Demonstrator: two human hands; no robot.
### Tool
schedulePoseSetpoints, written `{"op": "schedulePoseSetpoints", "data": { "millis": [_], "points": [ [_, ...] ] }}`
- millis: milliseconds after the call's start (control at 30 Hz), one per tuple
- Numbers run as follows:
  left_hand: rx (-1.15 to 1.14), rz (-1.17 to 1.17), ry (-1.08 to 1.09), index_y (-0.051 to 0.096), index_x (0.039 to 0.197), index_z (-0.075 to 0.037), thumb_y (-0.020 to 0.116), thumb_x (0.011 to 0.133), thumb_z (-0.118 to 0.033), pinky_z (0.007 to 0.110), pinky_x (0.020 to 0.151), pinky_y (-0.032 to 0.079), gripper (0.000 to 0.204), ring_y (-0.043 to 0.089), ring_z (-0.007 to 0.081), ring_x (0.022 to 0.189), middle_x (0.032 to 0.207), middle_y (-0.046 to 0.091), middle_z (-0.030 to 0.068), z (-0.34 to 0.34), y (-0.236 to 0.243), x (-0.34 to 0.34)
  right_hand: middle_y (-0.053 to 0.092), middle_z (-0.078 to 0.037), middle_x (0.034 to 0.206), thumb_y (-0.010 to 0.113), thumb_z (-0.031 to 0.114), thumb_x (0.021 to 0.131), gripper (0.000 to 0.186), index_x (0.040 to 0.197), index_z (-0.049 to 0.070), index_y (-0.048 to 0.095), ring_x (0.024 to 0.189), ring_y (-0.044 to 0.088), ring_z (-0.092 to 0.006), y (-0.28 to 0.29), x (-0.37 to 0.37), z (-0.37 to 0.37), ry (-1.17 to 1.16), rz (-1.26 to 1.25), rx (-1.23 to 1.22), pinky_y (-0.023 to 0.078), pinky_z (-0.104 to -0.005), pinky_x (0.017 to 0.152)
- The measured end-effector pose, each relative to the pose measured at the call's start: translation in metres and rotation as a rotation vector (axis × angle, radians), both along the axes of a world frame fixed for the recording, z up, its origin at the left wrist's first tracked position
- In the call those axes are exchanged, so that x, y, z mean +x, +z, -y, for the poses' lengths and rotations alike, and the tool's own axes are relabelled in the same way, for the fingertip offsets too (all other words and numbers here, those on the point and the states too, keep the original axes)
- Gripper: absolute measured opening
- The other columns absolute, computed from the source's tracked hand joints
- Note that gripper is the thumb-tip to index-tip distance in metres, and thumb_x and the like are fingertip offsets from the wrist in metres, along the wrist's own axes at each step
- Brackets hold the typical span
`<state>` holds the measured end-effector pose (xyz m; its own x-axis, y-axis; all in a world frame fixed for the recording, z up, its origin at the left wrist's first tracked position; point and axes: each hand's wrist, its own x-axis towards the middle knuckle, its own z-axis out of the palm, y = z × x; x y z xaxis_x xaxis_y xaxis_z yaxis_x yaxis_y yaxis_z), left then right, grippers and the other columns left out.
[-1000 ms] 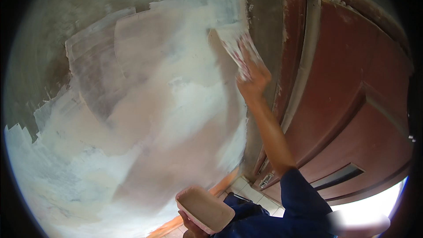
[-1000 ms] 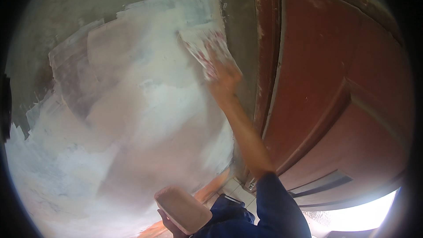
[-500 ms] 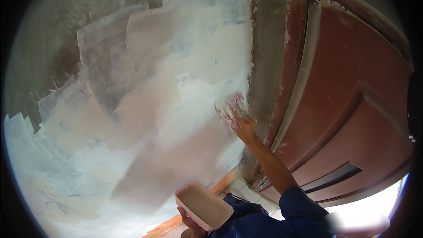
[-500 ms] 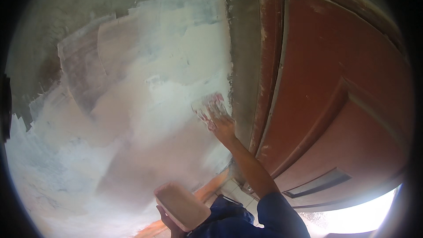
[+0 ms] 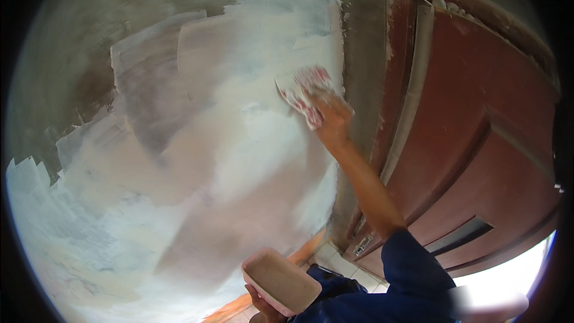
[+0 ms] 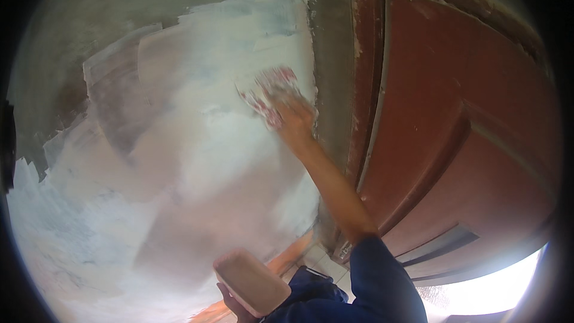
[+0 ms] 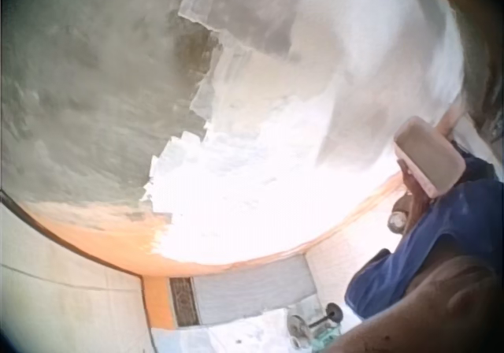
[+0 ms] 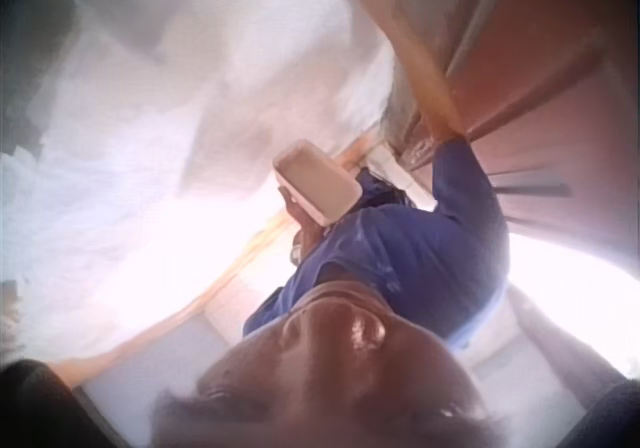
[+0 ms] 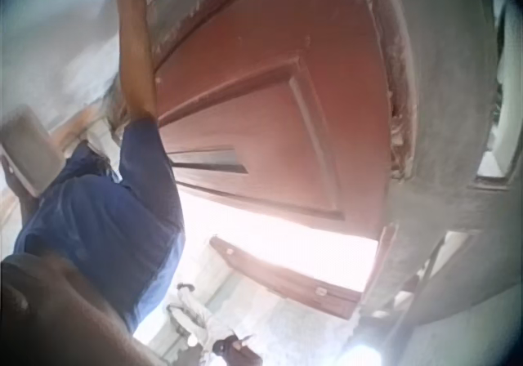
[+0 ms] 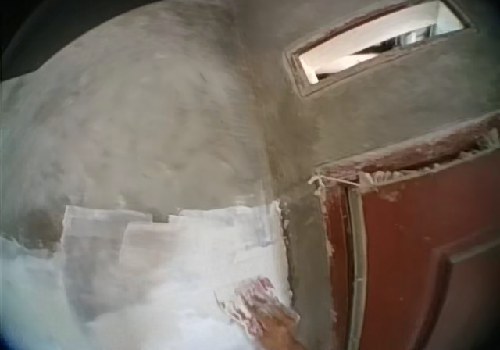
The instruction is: The person applies plaster to a ceiling using a spatula while holding a container of the material.
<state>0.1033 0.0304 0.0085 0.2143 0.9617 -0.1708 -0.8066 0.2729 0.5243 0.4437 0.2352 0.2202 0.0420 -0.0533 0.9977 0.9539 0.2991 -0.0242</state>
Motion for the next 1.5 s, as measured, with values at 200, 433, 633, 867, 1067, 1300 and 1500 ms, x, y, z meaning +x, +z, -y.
{"op": "schedulePoseSetpoints", "data": {
  "millis": [200,433,633,867,1067,1300,1500],
  "points": [
    [-0.033,0.065,-0.036,0.036,0.139,-0.012,0.035,0.094,-0.06,0.045,0.101,0.04,0.067,0.047,0.0292,0.121,0.136,0.046,0.01,-0.006,0.01,0.008,0.069,-0.012,0.098,0.067,-0.001,0.063,0.043,0.104,0.01,0.071,0.093,0.067,-0.0273,-0.101,0.008,0.04,-0.026,-0.064,-0.319,0.053,-0.035,0.08],
    [-0.052,0.045,-0.001,0.037,0.138,-0.012,0.03,0.094,-0.061,0.044,0.1,0.041,0.066,0.049,0.0285,0.12,0.134,0.047,0.0099,-0.01,0.005,0.005,0.067,-0.014,0.108,0.062,-0.007,0.061,0.054,0.113,0.009,0.068,0.093,0.066,-0.0278,-0.029,0.004,0.062,0.109,-0.327,-0.182,0.052,-0.0362,0.081],
    [-0.067,0.039,-0.001,0.037,0.138,-0.013,0.026,0.095,-0.061,0.044,0.099,0.042,0.065,0.05,0.0278,0.118,0.132,0.048,0.0098,-0.011,0.005,0.008,0.062,-0.021,0.118,0.068,-0.003,0.063,0.062,0.124,0.001,0.059,0.103,0.064,-0.0333,0.014,-0.01,-0.001,0.045,0.059,-0.065,0.051,-0.0351,0.086],
    [-0.08,0.077,-0.013,0.038,0.137,-0.013,0.021,0.096,-0.061,0.043,0.098,0.043,0.065,0.051,0.027,0.116,0.13,0.049,0.0097,-0.02,0.02,0.015,0.057,-0.021,0.124,0.069,0.001,0.055,0.074,0.127,0.008,0.058,0.086,0.063,-0.0278,-0.059,-0.009,0.0,0.164,-0.029,-0.367,0.051,-0.0369,0.089],
    [-0.12,0.022,-0.03,0.039,0.135,-0.01,0.021,0.096,-0.061,0.043,0.097,0.044,0.067,0.051,0.0274,0.115,0.129,0.049,0.0104,-0.031,-0.003,0.002,0.064,-0.016,0.116,0.064,-0.004,0.054,0.068,0.121,0.007,0.063,0.087,0.067,-0.0241,-0.118,-0.009,0.039,0.089,0.067,-0.425,0.053,-0.0313,0.073],
    [-0.102,0.023,0.006,0.039,0.136,-0.012,0.021,0.096,-0.06,0.043,0.097,0.044,0.065,0.051,0.0277,0.116,0.129,0.049,0.0103,-0.018,-0.005,0.003,0.067,-0.011,0.109,0.06,-0.009,0.058,0.061,0.114,0.015,0.069,0.094,0.065,-0.0266,0.007,-0.003,0.07,0.054,-0.086,-0.248,0.052,-0.0358,0.079],
    [-0.092,0.019,0.042,0.039,0.136,-0.013,0.021,0.096,-0.06,0.043,0.097,0.044,0.064,0.051,0.0277,0.116,0.129,0.049,0.0101,-0.012,-0.004,0.006,0.067,-0.011,0.102,0.067,0.001,0.063,0.046,0.109,0.01,0.07,0.094,0.065,-0.0279,0.04,0.001,0.007,-0.008,0.108,0.036,0.053,-0.0374,0.08]
  ]
}}
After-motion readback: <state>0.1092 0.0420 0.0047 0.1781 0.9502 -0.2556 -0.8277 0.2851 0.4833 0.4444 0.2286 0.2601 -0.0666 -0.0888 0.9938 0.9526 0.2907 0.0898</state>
